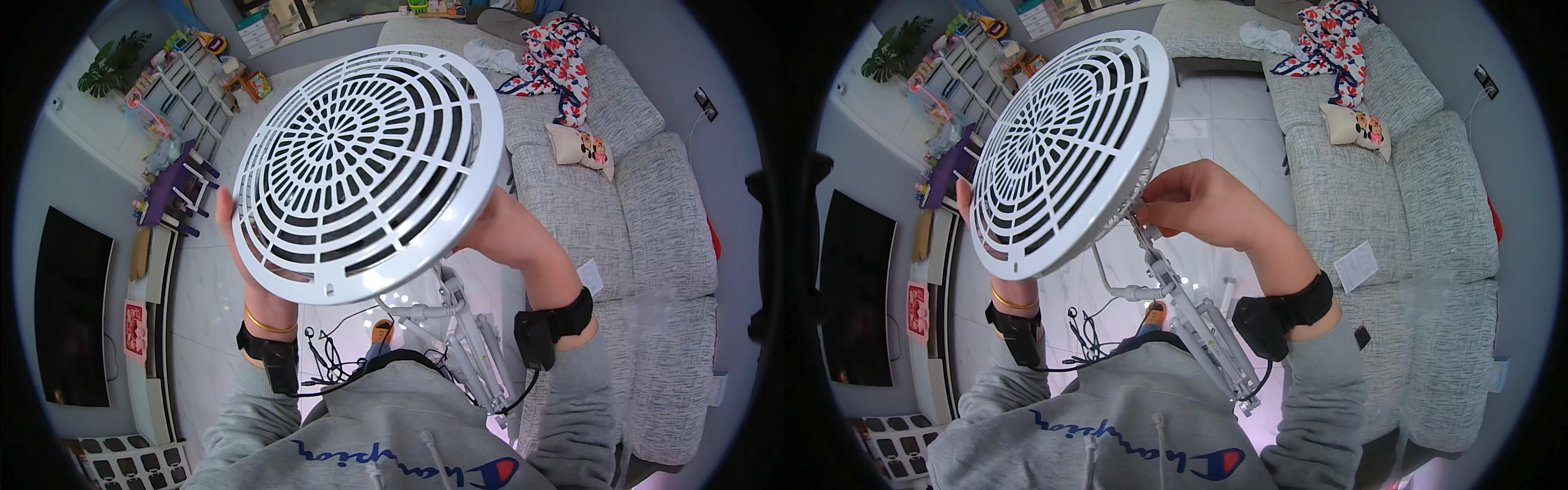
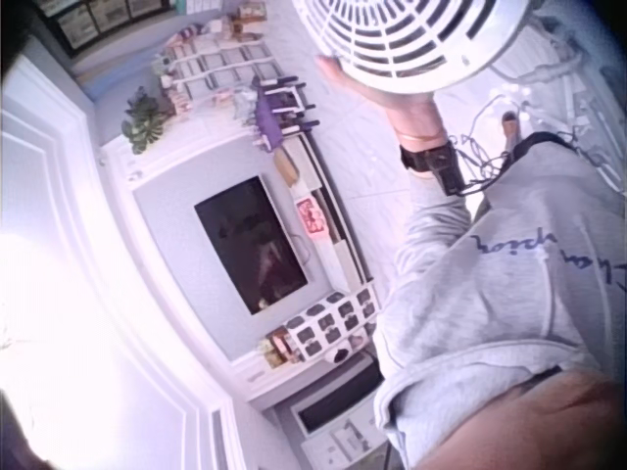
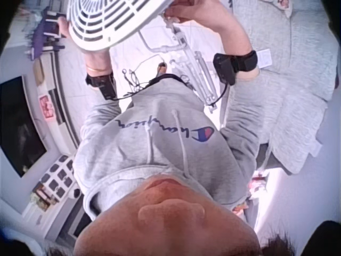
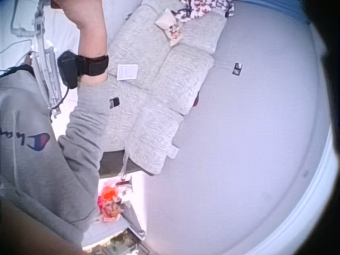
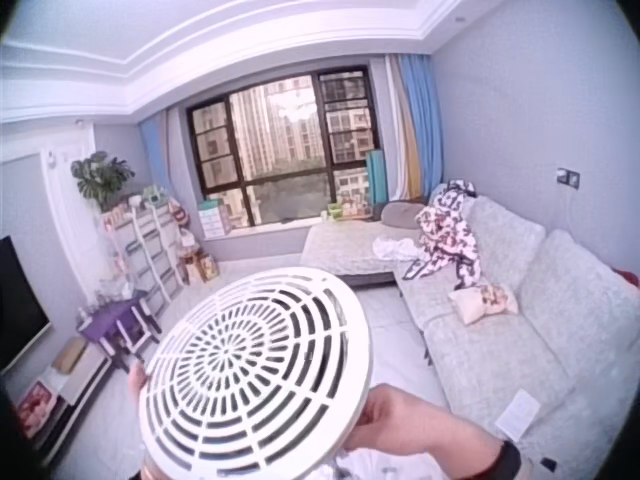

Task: The person assembles a small white electric fan by hand, attaching the fan head to the stand, tightening the neck joint, and securing the rear grille. The person then places the assembled fan on the floor.

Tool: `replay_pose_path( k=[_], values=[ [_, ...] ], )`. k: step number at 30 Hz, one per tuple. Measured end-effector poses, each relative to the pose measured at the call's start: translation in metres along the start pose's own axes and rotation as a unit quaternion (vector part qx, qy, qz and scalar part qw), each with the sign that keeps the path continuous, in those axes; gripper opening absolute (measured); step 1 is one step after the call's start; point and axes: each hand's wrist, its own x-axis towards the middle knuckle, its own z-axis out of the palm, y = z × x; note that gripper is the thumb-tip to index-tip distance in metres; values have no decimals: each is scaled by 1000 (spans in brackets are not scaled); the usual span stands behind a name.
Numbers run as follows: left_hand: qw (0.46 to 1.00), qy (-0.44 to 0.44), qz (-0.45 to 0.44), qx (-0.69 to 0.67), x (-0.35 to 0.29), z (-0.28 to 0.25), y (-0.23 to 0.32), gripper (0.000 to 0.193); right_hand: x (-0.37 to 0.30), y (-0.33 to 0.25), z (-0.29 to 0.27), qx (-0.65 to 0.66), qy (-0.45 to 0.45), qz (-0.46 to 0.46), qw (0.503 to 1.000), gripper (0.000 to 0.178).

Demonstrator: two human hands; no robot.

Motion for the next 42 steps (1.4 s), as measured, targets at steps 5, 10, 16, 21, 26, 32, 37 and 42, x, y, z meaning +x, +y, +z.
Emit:
replay_pose_path(
  k=[5,10,16,21,26,32,37,42],
  values=[
    [997,-46,9,57,-28,-4,-14,58,-3,1,8,-84,62,-148,983,18],
    [993,-51,-21,102,-60,-18,-28,55,-26,-3,10,-222,87,-242,940,22],
    [992,-44,-30,118,-63,-27,-31,51,-31,-3,14,-220,116,-240,938,21],
    [994,-6,-27,105,-40,-38,-37,50,-7,2,15,-191,126,-233,945,20],
    [994,95,-9,47,-10,-67,-50,49,-1,0,12,-68,79,-96,990,20],
    [921,48,-2,385,-13,-68,-46,49,2,2,14,-71,64,-96,991,23],
    [896,98,1,432,-9,-48,-64,31,7,8,12,-13,3,-57,998,23],
    [924,47,-27,379,0,-37,-70,49,5,8,10,-6,-2,-49,999,23]
  ],
)
